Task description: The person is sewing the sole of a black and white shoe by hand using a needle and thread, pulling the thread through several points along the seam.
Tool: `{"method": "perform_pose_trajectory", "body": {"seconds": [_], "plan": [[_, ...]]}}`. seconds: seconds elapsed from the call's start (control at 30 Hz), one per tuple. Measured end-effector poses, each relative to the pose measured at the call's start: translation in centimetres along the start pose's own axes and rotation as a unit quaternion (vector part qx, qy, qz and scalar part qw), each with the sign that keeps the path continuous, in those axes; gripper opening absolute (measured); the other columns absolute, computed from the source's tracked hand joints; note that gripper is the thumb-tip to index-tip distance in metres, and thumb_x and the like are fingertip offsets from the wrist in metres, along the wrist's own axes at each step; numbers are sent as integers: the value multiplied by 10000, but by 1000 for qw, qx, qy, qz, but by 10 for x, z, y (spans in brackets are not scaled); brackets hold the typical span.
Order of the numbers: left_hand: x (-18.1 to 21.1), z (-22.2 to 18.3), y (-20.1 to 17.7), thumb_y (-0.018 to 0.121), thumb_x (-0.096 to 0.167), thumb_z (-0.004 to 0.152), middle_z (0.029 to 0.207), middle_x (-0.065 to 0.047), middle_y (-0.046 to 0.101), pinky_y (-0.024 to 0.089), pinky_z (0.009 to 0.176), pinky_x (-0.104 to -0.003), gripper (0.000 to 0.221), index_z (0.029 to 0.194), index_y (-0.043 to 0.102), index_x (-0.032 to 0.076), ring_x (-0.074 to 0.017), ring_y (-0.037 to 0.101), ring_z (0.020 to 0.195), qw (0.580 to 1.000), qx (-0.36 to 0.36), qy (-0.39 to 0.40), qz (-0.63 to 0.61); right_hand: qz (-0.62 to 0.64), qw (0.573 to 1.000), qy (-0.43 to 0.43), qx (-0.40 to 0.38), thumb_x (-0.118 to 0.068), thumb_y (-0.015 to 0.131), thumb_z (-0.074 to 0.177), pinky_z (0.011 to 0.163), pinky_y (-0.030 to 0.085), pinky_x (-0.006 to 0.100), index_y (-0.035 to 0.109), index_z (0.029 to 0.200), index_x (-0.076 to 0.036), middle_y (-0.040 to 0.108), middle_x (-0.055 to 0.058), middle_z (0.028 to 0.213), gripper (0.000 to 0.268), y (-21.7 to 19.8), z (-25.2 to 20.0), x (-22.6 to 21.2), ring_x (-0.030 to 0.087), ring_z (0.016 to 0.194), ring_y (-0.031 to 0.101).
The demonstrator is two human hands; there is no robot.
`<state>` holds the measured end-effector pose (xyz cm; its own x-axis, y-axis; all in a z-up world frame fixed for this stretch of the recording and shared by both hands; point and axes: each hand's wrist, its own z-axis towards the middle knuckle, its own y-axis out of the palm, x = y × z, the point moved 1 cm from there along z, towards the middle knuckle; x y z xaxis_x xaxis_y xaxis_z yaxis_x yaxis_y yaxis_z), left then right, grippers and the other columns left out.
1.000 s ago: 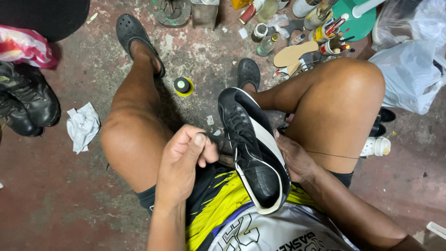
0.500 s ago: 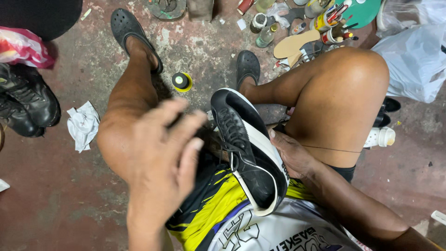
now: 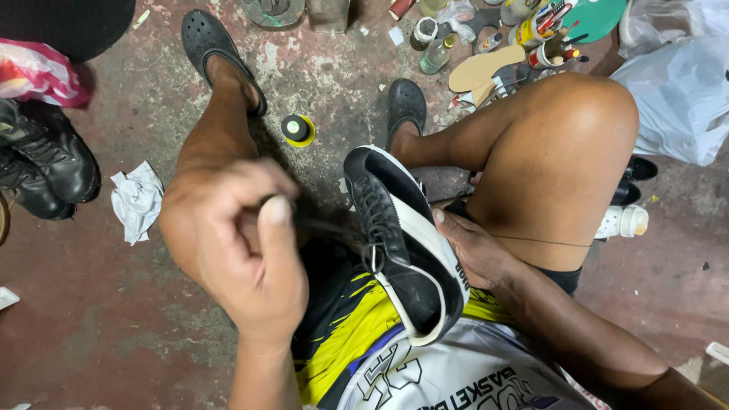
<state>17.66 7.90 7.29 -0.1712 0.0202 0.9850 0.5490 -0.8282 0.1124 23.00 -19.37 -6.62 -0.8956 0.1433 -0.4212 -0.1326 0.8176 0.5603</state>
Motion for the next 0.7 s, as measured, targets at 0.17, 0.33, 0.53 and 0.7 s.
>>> {"method": "perform_pose_trajectory", "body": {"seconds": [0.17, 0.33, 0.53, 0.7], "plan": [[13, -2, -9, 629, 17, 1013, 1049, -112, 671, 516, 935, -331, 105, 1111, 661, -1, -220, 638, 1011, 948, -9, 99, 302, 19, 1000, -18, -17, -368, 479, 1043, 976, 541, 413, 508, 1413, -16, 649, 175, 1318, 512, -1, -1, -5, 239, 1137, 664], [0, -18, 5, 774, 84, 838, 960, -85, 716, 531, 799, -365, 160, 990, 737, 53, -263, 673, 903, 941, -175, 36, 288, 2, 999, -21, -33, -369, 467, 1058, 997, 538, 413, 501, 1417, 12, 646, 188, 1326, 525, 3, -2, -3, 242, 1162, 659], [-3, -25, 13, 804, 156, 863, 1000, -84, 688, 540, 783, -365, 191, 1007, 723, 60, -267, 669, 919, 930, -154, 100, 317, 1, 999, -18, -29, -373, 459, 1052, 1011, 528, 412, 482, 1450, -10, 626, 178, 1354, 539, 13, 0, -5, 240, 1178, 646], [10, -22, 9, 801, 163, 821, 981, -64, 666, 521, 715, -387, 187, 970, 710, 95, -266, 654, 886, 912, -212, 92, 339, -14, 999, -13, -47, -390, 458, 1043, 1001, 529, 421, 470, 1459, -25, 624, 177, 1356, 553, 16, -3, -8, 242, 1184, 643]]}}
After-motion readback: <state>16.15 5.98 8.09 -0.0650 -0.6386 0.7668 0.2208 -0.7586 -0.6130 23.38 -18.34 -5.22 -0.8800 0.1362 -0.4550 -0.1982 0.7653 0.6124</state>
